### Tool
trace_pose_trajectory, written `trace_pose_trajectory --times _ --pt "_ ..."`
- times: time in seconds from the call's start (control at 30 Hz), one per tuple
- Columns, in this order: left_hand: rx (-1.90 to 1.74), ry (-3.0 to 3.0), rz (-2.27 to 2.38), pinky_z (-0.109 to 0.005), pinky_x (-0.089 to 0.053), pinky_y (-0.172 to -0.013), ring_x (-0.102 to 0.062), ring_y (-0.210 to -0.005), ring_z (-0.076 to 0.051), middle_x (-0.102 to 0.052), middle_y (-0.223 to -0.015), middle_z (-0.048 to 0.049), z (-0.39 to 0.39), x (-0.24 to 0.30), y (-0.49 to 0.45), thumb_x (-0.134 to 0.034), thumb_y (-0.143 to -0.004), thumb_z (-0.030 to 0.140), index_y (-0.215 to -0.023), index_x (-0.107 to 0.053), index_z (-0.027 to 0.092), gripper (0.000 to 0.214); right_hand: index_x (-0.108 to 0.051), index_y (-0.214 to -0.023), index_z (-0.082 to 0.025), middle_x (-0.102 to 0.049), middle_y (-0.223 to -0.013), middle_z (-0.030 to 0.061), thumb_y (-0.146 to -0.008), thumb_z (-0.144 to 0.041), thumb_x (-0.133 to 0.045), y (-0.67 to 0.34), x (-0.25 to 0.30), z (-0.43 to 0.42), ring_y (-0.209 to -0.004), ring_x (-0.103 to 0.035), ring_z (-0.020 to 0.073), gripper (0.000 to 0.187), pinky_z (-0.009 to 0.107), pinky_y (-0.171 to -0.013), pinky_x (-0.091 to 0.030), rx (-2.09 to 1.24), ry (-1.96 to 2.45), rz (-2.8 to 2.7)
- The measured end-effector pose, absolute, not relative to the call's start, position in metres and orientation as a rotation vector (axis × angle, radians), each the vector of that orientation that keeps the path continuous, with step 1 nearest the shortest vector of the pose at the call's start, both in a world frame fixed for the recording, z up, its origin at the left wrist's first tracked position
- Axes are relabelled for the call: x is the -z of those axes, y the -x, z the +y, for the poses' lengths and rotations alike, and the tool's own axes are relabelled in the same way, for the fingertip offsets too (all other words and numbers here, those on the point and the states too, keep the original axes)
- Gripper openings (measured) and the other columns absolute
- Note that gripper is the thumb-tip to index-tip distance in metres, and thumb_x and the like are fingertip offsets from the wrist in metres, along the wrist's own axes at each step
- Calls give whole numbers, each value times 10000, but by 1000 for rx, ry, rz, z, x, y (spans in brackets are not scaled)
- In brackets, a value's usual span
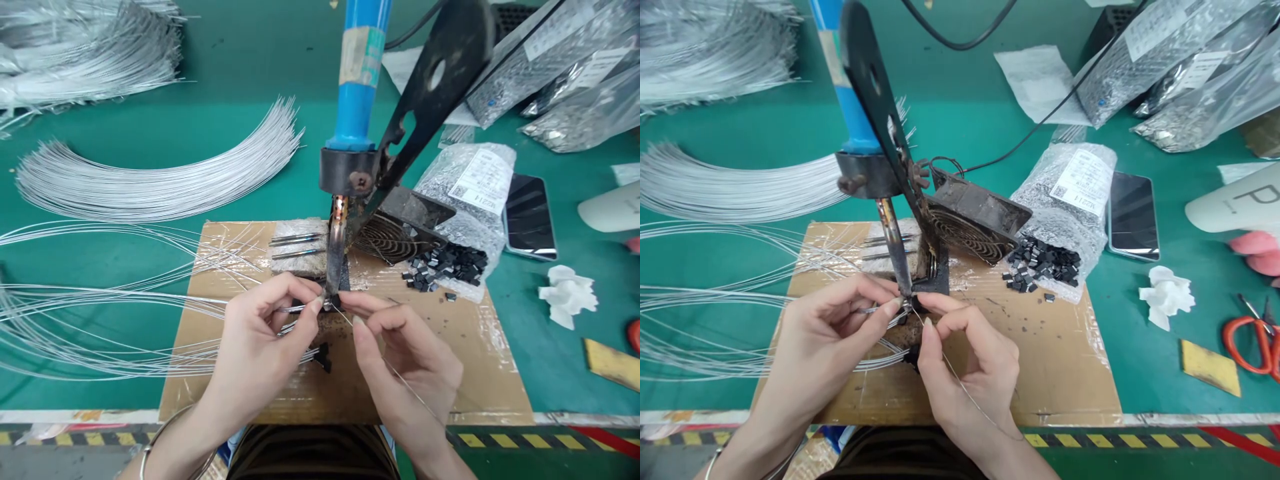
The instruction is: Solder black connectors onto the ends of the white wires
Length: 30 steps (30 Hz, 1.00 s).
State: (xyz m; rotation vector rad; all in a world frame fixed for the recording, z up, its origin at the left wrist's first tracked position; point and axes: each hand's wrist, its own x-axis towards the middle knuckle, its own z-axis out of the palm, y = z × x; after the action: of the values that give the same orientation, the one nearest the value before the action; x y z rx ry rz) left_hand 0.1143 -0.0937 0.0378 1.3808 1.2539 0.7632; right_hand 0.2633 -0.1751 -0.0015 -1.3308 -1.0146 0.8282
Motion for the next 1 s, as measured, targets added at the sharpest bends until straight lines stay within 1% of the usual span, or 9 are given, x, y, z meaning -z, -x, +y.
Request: trace_pose_trajectory --times 0.3,0.6,0.77,1.0 --pt "-770 -1371 1245 -205 -520 -619 -755 -777 -152 -826 -891 -12 -94 -35 -113 -745 -874 172 -782 -751 211 100 -651 -899 -257 -830 -1259 -13 -1009 -97 -700 -264 3 -177 -1169 -799 146 200 239 -1040 -603 -829 1330 -1003" --pt "-767 -1392 1247 -206 -503 -601 -740 -756 -148 -811 -847 -6 -94 -35 -114 -741 -873 171 -779 -753 217 105 -658 -899 -256 -832 -1242 -12 -1009 -94 -707 -263 1 -177 -1151 -801 139 202 225 -1021 -599 -835 1336 -998" --pt "-775 -1394 1251 -207 -495 -586 -735 -751 -149 -818 -854 -12 -95 -37 -114 -746 -866 172 -769 -755 215 106 -667 -903 -255 -834 -1235 2 -1017 -104 -695 -262 0 -177 -1143 -805 156 192 251 -1001 -614 -828 1330 -972" --pt "-781 -1389 1241 -212 -503 -605 -725 -754 -145 -817 -867 -8 -95 -34 -113 -742 -878 167 -784 -753 217 107 -666 -915 -251 -830 -1250 13 -1012 -90 -703 -262 3 -177 -1166 -797 161 192 265 -1034 -602 -816 1328 -1001"
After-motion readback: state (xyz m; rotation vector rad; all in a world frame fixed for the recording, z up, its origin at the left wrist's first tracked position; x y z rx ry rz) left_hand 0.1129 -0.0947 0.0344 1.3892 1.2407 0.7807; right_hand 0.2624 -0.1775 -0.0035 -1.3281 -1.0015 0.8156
